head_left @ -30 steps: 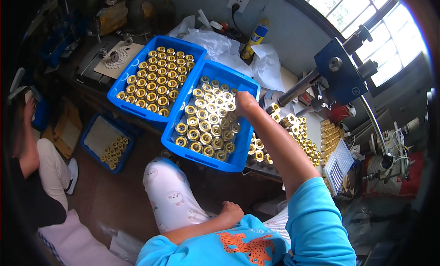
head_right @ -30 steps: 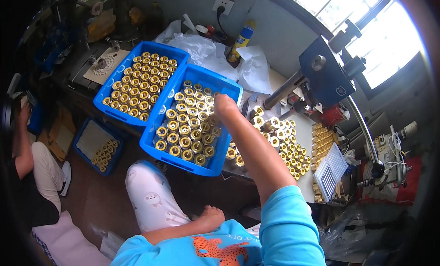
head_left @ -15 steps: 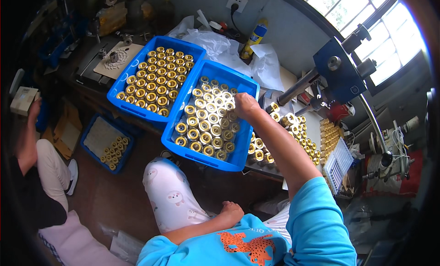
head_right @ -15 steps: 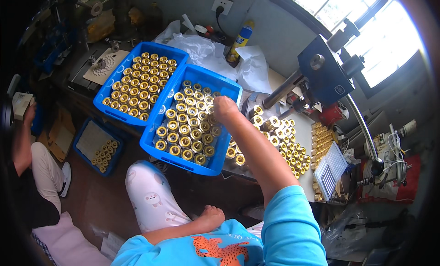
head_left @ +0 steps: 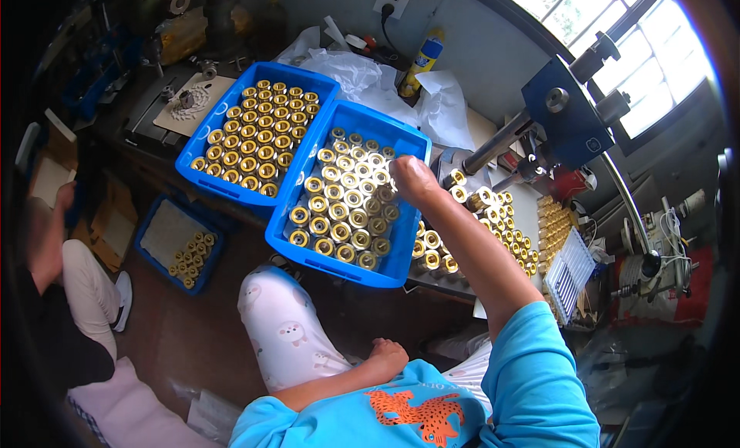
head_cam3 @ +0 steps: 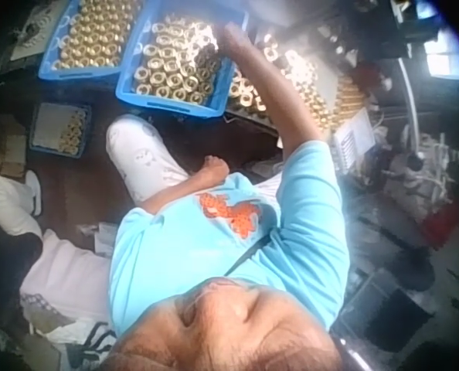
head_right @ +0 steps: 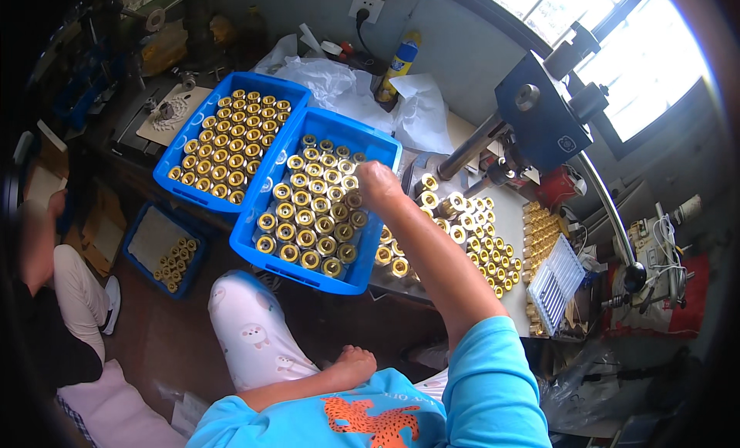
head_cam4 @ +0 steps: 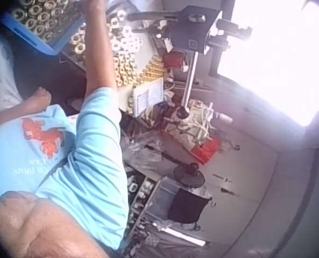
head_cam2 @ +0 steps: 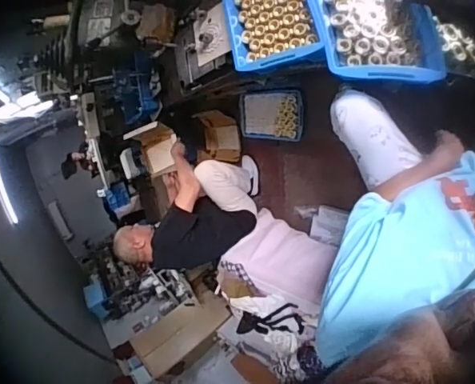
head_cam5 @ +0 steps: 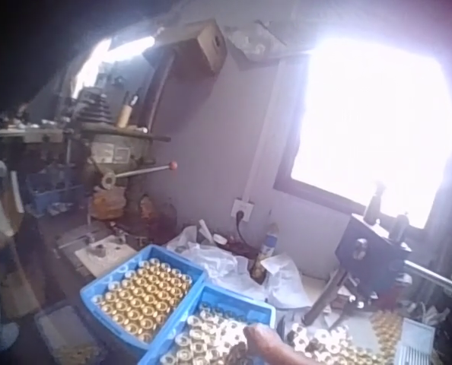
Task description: The person assembles circular metal components by hand, organizing them on a workbench and under a manual press.
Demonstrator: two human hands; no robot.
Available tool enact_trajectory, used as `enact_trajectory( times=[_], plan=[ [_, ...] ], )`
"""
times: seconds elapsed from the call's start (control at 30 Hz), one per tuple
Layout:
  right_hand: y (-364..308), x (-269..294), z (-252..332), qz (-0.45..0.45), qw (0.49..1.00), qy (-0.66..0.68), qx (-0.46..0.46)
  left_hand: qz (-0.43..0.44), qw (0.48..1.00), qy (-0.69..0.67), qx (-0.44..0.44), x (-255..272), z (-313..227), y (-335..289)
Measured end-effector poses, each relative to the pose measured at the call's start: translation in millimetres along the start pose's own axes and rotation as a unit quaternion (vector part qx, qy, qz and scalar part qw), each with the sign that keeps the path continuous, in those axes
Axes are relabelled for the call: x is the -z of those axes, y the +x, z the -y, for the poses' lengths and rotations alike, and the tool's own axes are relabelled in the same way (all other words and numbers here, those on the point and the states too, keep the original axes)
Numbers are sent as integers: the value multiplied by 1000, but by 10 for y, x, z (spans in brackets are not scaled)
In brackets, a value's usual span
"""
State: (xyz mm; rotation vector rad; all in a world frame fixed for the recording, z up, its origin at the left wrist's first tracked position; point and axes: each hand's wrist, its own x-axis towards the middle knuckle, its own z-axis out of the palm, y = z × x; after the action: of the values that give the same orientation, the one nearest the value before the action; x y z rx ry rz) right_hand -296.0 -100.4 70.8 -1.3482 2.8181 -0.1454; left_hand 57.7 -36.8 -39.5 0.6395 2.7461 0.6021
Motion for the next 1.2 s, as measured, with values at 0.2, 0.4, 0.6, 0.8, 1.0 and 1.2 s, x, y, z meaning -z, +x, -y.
enact_trajectory(
  times=[0.2, 0.4, 0.6, 0.8, 1.0, 1.2],
  plan=[
    [11, 199, -60, 12, 990, -138, 28, 11, 1000, 4, -3, 4, 2, 24],
    [93, 165, 18, 87, 983, -157, -25, 5, 1000, 13, 7, -81, 2, 54],
    [78, 119, 33, 20, 988, -132, -72, 10, 1000, 20, 8, -54, 10, 60],
    [6, 53, 23, -12, 991, -122, -59, 32, 999, 11, 12, -79, 7, 70],
    [-598, 233, 116, -263, 963, 23, 56, 84, 995, -43, 24, -161, 13, 124],
    [-2205, 655, 75, -263, 956, 90, 98, 143, 988, -50, 4, -32, 3, 172]
  ],
)
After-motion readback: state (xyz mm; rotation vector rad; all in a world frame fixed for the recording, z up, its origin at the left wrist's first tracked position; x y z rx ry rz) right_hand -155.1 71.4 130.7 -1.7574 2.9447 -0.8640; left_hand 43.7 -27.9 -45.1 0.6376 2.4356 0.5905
